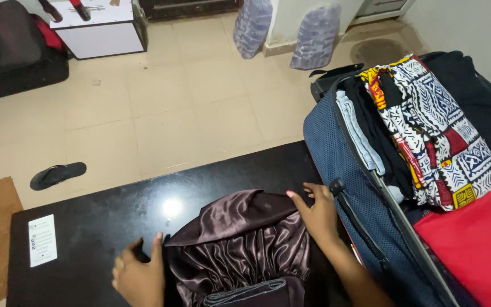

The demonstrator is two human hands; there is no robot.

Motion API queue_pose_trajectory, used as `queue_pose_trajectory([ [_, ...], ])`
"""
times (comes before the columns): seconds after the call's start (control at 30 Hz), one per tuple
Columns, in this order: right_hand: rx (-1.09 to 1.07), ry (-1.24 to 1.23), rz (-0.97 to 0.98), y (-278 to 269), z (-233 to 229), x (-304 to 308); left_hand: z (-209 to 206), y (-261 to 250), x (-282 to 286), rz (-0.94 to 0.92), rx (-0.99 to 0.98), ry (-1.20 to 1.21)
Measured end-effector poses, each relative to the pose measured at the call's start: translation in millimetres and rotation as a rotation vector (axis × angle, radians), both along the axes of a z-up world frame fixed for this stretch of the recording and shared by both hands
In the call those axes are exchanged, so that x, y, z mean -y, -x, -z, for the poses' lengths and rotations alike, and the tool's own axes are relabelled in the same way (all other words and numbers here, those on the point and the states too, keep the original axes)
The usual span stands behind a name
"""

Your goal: Folding a satin bonnet and packing it into a suitcase with other clothes.

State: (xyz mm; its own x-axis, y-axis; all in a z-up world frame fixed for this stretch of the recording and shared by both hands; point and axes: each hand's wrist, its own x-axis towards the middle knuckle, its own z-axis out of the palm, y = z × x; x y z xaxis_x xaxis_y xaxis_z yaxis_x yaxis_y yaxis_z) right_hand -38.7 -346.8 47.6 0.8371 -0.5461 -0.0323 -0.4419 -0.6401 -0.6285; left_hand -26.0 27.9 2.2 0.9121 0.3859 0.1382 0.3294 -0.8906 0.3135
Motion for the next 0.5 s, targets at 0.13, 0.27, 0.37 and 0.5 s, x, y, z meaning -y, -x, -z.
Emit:
queue_pose_trajectory([
  [0.13, 0.095, 0.048, -0.038, -13, -18, -26, -20, -2, 17, -0.297, -0.249, 0.502],
  [0.27, 0.151, 0.127, -0.663, -17, -5, -87, -13, -4, 36, -0.249, -0.300, 0.542],
  [0.37, 0.022, 0.223, -0.859, 5, 12, -118, 19, -3, 37, -0.230, -0.183, 0.636],
  [0.5, 0.038, 0.192, -0.817, 23, 14, -134, 29, 5, 41, -0.206, 0.068, 0.678],
])
